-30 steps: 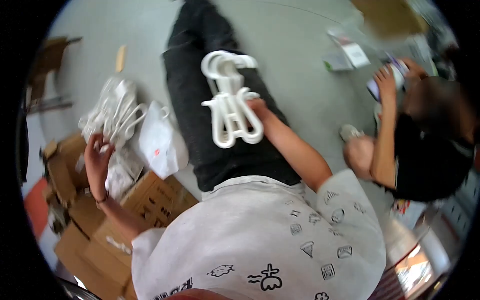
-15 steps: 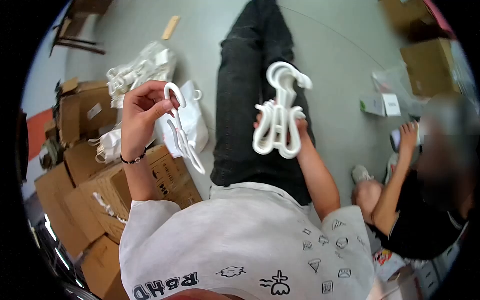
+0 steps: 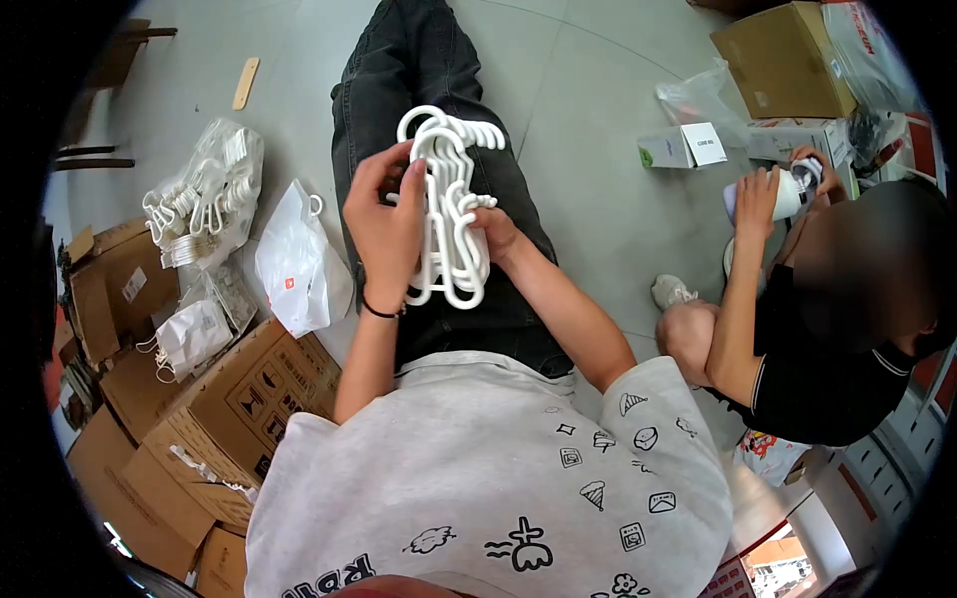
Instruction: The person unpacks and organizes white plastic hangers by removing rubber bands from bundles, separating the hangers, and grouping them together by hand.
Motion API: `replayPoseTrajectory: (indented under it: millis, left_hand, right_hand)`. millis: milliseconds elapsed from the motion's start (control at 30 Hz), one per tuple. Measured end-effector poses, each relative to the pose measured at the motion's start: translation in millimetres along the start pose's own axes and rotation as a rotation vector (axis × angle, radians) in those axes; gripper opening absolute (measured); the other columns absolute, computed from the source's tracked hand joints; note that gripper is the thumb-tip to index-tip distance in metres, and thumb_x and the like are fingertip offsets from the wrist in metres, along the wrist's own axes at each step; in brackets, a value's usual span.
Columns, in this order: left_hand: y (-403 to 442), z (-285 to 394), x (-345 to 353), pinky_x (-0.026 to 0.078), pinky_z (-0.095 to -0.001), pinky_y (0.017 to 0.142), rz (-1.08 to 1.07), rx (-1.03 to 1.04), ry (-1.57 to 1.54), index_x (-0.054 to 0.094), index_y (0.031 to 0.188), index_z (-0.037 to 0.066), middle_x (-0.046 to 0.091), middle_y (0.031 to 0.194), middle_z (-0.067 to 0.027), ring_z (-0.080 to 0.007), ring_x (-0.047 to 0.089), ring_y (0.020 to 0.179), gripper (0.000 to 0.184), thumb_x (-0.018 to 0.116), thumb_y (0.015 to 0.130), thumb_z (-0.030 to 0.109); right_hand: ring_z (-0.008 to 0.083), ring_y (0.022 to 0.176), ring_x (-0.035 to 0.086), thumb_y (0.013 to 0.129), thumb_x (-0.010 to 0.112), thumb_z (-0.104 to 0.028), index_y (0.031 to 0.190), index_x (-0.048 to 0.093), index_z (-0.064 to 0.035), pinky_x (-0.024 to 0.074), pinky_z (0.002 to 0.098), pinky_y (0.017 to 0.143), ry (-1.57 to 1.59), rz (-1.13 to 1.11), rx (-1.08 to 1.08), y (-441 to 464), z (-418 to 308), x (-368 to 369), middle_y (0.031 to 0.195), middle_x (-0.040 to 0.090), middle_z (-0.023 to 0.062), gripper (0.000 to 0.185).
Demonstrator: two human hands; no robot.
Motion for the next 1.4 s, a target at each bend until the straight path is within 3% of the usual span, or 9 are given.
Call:
replayPoseTrajectory:
  millis: [267, 400, 433, 533, 700, 1000, 1100, 1267, 1400]
  left_hand:
    - [0, 13, 5, 0.053, -0.033, 0.063, 0.042, -0.12, 0.089, 0.067, 0.116, 0.002, 0.073, 0.087, -0.0132, -0.023, 0.071, 0.074, 0.025, 0.072, 0.094, 0.012]
    - [1, 21, 1, 0.055, -0.0388, 0.076, -0.067, -0.211, -0.029, 0.06, 0.125, 0.001, 0.073, 0.096, -0.0193, -0.0341, 0.072, 0.086, 0.027, 0.061, 0.1, 0.012]
    - [-1, 18, -1, 0.053, -0.0421, 0.087, -0.105, -0.148, -0.071, 0.056, 0.128, -0.001, 0.07, 0.109, -0.0223, -0.0377, 0.069, 0.099, 0.03, 0.057, 0.101, 0.012]
    - [-16, 24, -24, 0.051, -0.0436, 0.093, -0.05, 0.023, 0.094, 0.055, 0.128, -0.003, 0.065, 0.121, -0.0236, -0.0375, 0.066, 0.109, 0.032, 0.059, 0.099, 0.011]
    - [-52, 32, -39, 0.049, -0.0424, 0.096, -0.144, 0.09, 0.304, 0.062, 0.101, -0.001, 0.061, 0.131, -0.0245, -0.0423, 0.061, 0.117, 0.022, 0.074, 0.091, 0.014]
    - [-68, 19, -32, 0.051, -0.0395, 0.099, -0.237, 0.02, 0.122, 0.063, 0.096, 0.001, 0.059, 0.143, -0.0201, -0.0345, 0.064, 0.122, 0.029, 0.085, 0.081, 0.013]
    - [-72, 3, -34, 0.051, -0.0387, 0.102, -0.269, -0.106, -0.023, 0.059, 0.112, -0.001, 0.052, 0.148, -0.019, -0.027, 0.061, 0.126, 0.034, 0.079, 0.086, 0.007]
    - [-72, 8, -39, 0.049, -0.0378, 0.107, -0.309, -0.157, -0.073, 0.056, 0.127, -0.001, 0.05, 0.148, -0.0192, -0.0277, 0.058, 0.129, 0.044, 0.076, 0.09, 0.009]
    - [-62, 2, -44, 0.054, -0.0354, 0.096, -0.232, -0.228, -0.135, 0.052, 0.134, 0.0, 0.059, 0.132, -0.0148, -0.0245, 0.062, 0.122, 0.042, 0.068, 0.097, 0.008]
  right_hand:
    - [0.0276, 0.101, 0.074, 0.081, 0.081, -0.022, 0.131, 0.061, -0.0041, 0.0618, 0.0436, 0.091, -0.031, -0.025, 0.029, 1, 4, -6, 0.118, 0.072, 0.0152, 0.057]
    - [0.028, 0.104, 0.073, 0.082, 0.081, -0.023, 0.134, 0.059, -0.0022, 0.0603, 0.0448, 0.094, -0.066, -0.023, 0.009, 1, 5, 3, 0.119, 0.072, 0.0154, 0.06]
    - [0.0282, 0.107, 0.072, 0.081, 0.081, -0.025, 0.138, 0.058, -0.0024, 0.059, 0.0446, 0.097, -0.085, -0.046, 0.002, 1, 4, 7, 0.122, 0.071, 0.0157, 0.065]
    - [0.0283, 0.11, 0.071, 0.08, 0.08, -0.026, 0.14, 0.056, -0.0022, 0.0576, 0.0432, 0.1, 0.018, -0.138, 0.028, 0, 1, 22, 0.126, 0.069, 0.0163, 0.07]
    - [0.027, 0.115, 0.069, 0.079, 0.079, -0.026, 0.143, 0.053, -0.0014, 0.0559, 0.0413, 0.103, -0.009, -0.129, 0.03, 2, 0, 24, 0.131, 0.067, 0.0164, 0.073]
    - [0.0217, 0.116, 0.066, 0.081, 0.076, -0.01, 0.146, 0.046, -0.0046, 0.0558, 0.039, 0.1, -0.28, 0.016, -0.172, -7, -2, 34, 0.13, 0.064, 0.0104, 0.072]
    - [0.0191, 0.118, 0.064, 0.081, 0.081, -0.011, 0.144, 0.048, -0.0032, 0.0518, 0.0366, 0.103, -0.44, 0.077, -0.169, -17, -1, 47, 0.129, 0.065, 0.009, 0.072]
    - [0.0179, 0.116, 0.064, 0.08, 0.082, -0.012, 0.14, 0.052, -0.003, 0.0501, 0.0352, 0.104, -0.497, 0.081, -0.17, -21, 2, 47, 0.126, 0.065, 0.0072, 0.068]
    - [0.0146, 0.114, 0.063, 0.076, 0.083, -0.009, 0.138, 0.054, -0.0032, 0.0496, 0.0328, 0.103, -0.56, 0.038, -0.162, -20, 4, 52, 0.124, 0.066, 0.0048, 0.069]
Point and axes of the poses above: each hand's wrist, its own y-axis towards the middle knuckle, its own x-axis out of the palm, z = x × y, the point moved 2 cm from there along y, towards the middle knuckle
